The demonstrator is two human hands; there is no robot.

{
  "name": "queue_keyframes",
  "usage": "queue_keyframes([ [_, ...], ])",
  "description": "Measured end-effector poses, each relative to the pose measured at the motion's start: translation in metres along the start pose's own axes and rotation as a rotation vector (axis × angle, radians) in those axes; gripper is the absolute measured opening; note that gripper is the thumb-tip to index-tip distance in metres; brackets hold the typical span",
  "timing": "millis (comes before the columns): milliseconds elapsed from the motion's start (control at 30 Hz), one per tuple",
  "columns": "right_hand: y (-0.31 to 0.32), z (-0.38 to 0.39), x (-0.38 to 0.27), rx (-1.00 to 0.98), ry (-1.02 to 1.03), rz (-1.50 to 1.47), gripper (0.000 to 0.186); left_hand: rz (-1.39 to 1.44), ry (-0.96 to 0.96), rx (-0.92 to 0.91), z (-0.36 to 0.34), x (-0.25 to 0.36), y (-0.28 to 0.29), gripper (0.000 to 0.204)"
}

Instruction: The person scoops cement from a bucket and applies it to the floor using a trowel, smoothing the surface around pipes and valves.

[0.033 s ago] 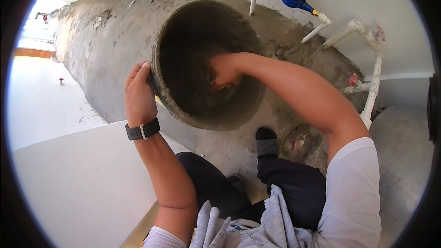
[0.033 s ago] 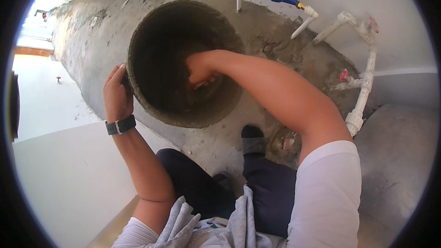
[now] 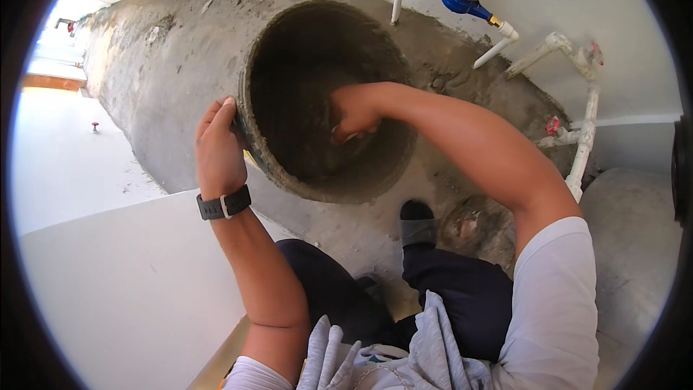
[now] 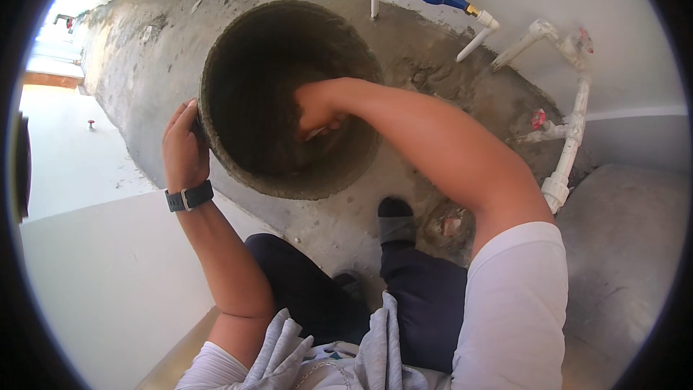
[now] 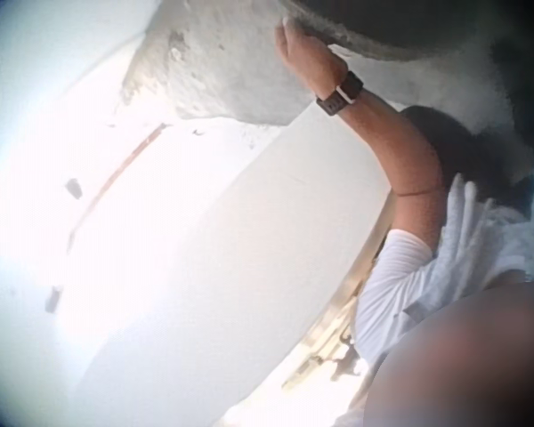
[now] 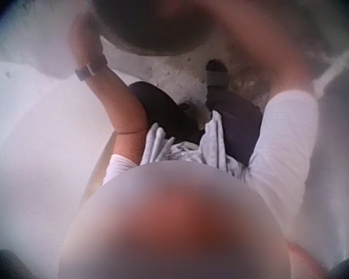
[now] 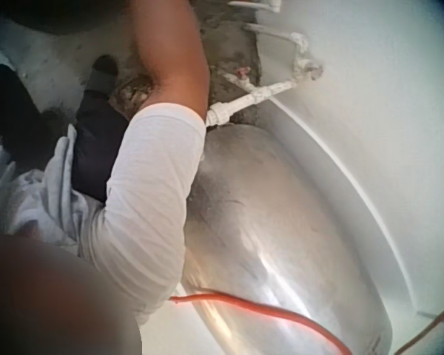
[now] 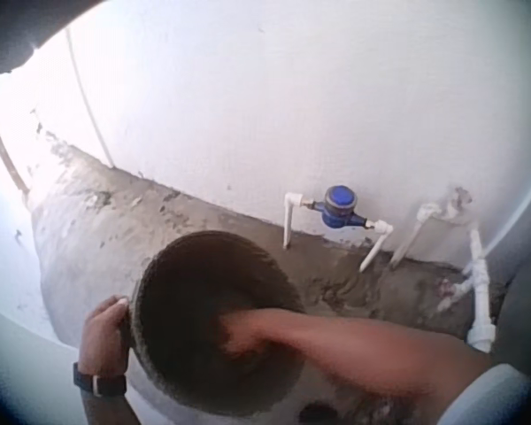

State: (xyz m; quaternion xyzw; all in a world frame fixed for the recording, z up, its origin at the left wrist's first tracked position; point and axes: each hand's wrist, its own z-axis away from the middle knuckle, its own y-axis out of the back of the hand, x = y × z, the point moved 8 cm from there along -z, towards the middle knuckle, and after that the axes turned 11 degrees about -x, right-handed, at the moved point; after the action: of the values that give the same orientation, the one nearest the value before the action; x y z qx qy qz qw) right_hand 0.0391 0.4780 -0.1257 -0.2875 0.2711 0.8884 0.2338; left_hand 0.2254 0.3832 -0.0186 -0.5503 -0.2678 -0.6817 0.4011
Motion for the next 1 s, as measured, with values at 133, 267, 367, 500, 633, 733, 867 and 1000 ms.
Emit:
queue_keyframes([
  [133, 0.013, 0.039, 0.002, 0.092, 0.020, -0.065, 0.040, -0.028, 0.005, 0.006, 0.000, -0.001, -0.003, 0.024],
  [267, 0.033, 0.087, 0.011, 0.227, 0.012, -0.135, 0.042, -0.070, -0.010, 0.031, -0.002, -0.002, -0.009, 0.023],
  [367, 0.046, 0.129, 0.024, 0.308, -0.004, -0.148, 0.043, -0.051, -0.055, 0.031, -0.006, -0.003, -0.014, 0.024],
  [500, 0.051, 0.187, 0.059, 0.376, -0.130, -0.242, 0.037, -0.114, -0.092, 0.050, -0.011, -0.001, -0.014, 0.022],
  [633, 0.042, 0.234, 0.106, 0.492, -0.247, -0.407, 0.034, -0.059, -0.070, 0.079, -0.014, -0.004, -0.008, 0.020],
  [733, 0.029, 0.252, 0.151, 0.580, -0.314, -0.544, 0.034, 0.070, -0.103, 0.079, -0.016, -0.003, -0.005, 0.020],
  [867, 0.009, 0.243, 0.221, 0.703, -0.420, -0.645, 0.034, 0.074, -0.053, 0.056, -0.015, -0.004, 0.001, 0.020],
  [1000, -0.009, 0.200, 0.270, 0.879, -0.479, -0.470, 0.034, 0.007, -0.041, 0.050, -0.010, -0.004, 0.002, 0.020],
])
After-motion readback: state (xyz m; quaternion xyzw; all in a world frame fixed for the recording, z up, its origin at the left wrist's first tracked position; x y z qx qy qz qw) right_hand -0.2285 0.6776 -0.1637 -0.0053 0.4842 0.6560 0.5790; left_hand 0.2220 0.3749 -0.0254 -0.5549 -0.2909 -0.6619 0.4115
